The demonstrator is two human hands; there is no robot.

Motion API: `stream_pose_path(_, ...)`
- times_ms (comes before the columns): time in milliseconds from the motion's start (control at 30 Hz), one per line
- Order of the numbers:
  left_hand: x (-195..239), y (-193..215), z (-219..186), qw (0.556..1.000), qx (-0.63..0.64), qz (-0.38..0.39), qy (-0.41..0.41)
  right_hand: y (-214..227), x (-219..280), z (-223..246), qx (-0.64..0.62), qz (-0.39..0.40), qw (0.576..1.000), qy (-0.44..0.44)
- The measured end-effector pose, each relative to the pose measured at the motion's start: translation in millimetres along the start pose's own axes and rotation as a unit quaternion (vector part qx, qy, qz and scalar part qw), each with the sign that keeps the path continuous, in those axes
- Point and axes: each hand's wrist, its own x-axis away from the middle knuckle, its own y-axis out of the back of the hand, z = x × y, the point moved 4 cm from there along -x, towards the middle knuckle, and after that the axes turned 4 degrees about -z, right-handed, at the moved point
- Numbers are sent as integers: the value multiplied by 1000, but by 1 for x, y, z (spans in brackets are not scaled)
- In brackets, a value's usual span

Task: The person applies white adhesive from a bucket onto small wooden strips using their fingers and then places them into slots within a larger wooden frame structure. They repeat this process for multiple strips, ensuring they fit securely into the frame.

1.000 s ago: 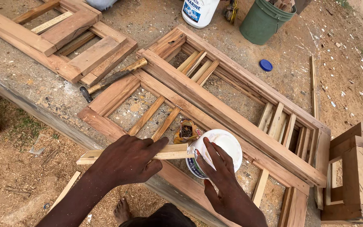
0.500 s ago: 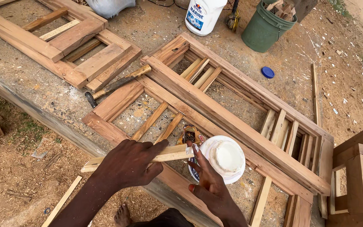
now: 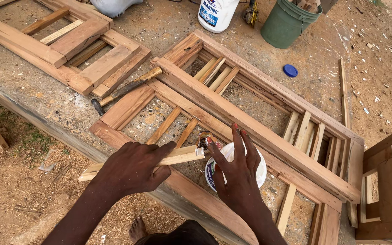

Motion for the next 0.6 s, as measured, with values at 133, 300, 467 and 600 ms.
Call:
stream_pose_path(133, 0, 6, 4, 999, -11, 21, 41, 0, -5, 8, 71, 13, 996, 55)
stream_pose_path(300, 4, 11, 9, 999, -18, -8, 29, 6, -2, 8, 80, 0, 990, 119)
stream_pose_path(467, 11, 11, 13, 997, -52, 23, 54, -1, 10, 2, -418, 114, 901, -6)
stream_pose_path(600, 15, 11, 4, 997, -58, -49, -32, -23, 14, -2, -717, 135, 672, -124)
